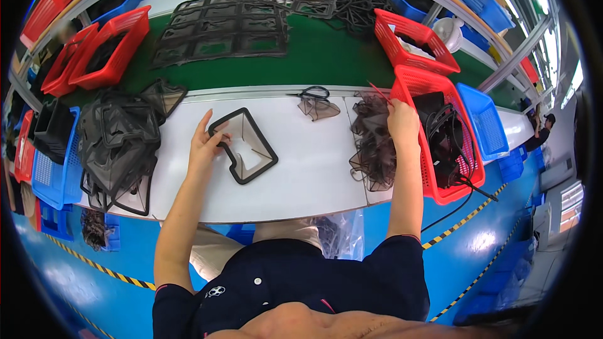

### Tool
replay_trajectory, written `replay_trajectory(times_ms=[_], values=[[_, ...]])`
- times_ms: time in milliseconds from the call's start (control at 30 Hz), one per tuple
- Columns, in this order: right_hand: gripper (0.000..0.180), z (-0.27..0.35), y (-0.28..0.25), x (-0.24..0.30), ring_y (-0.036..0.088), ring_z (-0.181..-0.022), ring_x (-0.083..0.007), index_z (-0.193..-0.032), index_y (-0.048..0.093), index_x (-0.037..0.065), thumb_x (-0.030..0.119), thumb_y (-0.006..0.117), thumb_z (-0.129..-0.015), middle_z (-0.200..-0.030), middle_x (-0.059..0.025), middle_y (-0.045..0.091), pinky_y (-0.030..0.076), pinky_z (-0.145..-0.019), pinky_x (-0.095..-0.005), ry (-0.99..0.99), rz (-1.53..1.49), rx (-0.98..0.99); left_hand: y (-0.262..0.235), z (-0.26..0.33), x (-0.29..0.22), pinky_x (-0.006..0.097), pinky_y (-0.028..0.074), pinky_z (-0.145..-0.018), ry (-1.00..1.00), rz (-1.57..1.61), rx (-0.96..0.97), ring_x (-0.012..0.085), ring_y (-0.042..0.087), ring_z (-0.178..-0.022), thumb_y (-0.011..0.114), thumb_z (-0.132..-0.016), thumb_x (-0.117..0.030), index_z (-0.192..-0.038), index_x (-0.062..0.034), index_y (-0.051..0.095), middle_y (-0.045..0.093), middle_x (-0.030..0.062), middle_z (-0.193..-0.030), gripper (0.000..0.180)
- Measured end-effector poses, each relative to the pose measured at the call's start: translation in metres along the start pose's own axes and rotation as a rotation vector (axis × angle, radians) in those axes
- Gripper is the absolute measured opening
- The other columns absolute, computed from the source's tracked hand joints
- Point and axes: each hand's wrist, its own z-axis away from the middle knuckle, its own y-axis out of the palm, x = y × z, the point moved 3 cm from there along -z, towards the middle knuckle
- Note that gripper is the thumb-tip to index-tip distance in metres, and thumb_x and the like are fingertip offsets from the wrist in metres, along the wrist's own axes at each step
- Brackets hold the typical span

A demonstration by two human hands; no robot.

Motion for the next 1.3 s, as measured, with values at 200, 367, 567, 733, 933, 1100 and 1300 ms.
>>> replay_trajectory(times_ms=[200, 367, 567, 733, 933, 1100, 1300], values=[[0.017, -0.016, -0.047, 0.046, 0.062, -0.079, -0.0388, -0.092, 0.064, 0.009, 0.022, 0.055, -0.086, -0.08, -0.0204, 0.064, 0.049, -0.069, -0.0463, 0.007, -0.094, -0.047, -0.003, 0.003, 0.0, 0.027, 0.052, -0.078, -0.025, 0.024, -0.037, 0.0192, 0.061, -0.092, 0.052, -0.092, -0.014, -0.137, -0.0001, 0.033, 0.05, 0.0178, -0.126, 0.051], [0.053, -0.001, 0.033, 0.076, 0.063, -0.085, -0.0364, -0.112, 0.058, 0.007, 0.041, 0.071, -0.074, -0.088, -0.0195, 0.065, 0.049, -0.076, -0.0421, -0.044, -0.427, 0.295, -0.002, 0.001, 0.001, 0.027, 0.052, -0.078, -0.032, 0.042, -0.001, 0.0199, 0.061, -0.093, 0.05, -0.093, -0.015, -0.134, 0.0005, 0.038, 0.05, 0.0186, -0.126, 0.045], [0.031, 0.016, 0.09, 0.091, 0.064, -0.078, -0.0358, -0.091, 0.06, 0.005, 0.032, 0.067, -0.077, -0.079, -0.0183, 0.065, 0.05, -0.071, -0.0442, -0.095, -0.328, 0.326, 0.002, -0.002, -0.001, 0.029, 0.051, -0.078, -0.026, 0.066, 0.026, 0.0204, 0.06, -0.092, 0.05, -0.092, -0.013, -0.134, 0.0007, 0.038, 0.05, 0.0202, -0.125, 0.045], [0.017, -0.022, 0.002, 0.054, 0.062, -0.071, -0.0394, -0.083, 0.059, 0.007, 0.023, 0.063, -0.08, -0.069, -0.0182, 0.063, 0.048, -0.064, -0.0483, 0.002, -0.317, -0.083, 0.001, 0.003, -0.001, 0.026, 0.052, -0.076, -0.025, 0.043, 0.017, 0.019, 0.061, -0.09, 0.048, -0.093, -0.012, -0.135, 0.0, 0.038, 0.049, 0.0197, -0.127, 0.045], [0.027, -0.005, -0.01, 0.011, 0.062, -0.071, -0.029, -0.103, 0.061, 0.008, 0.021, 0.063, -0.081, -0.075, -0.0103, 0.063, 0.048, -0.07, -0.0361, 0.111, -0.211, 0.055, 0.004, 0.009, -0.003, 0.031, 0.052, -0.081, -0.037, 0.138, 0.054, 0.023, 0.059, -0.099, 0.05, -0.092, -0.013, -0.134, 0.0034, 0.035, 0.049, 0.0184, -0.128, 0.048], [0.025, 0.012, 0.03, 0.087, 0.043, -0.058, -0.0082, -0.103, 0.062, 0.003, 0.019, 0.044, -0.094, -0.073, 0.0018, 0.05, 0.039, -0.057, -0.0237, 0.229, -1.649, 0.43, 0.003, 0.0, 0.009, 0.035, 0.051, -0.086, -0.11, 0.226, 0.121, 0.0273, 0.057, -0.105, 0.045, -0.095, -0.023, -0.128, 0.0039, 0.042, 0.046, 0.0179, -0.132, 0.042], [0.036, 0.065, 0.074, 0.23, 0.056, -0.081, -0.011, -0.102, 0.059, 0.003, 0.034, 0.043, -0.097, -0.093, -0.0039, 0.058, 0.047, -0.07, -0.0245, 0.106, -1.889, 1.14, 0.004, 0.007, 0.002, 0.033, 0.054, -0.078, -0.138, 0.173, 0.105, 0.0219, 0.062, -0.094, 0.046, -0.096, -0.03, -0.116, 0.0019, 0.052, 0.06, 0.0142, -0.109, 0.038]])
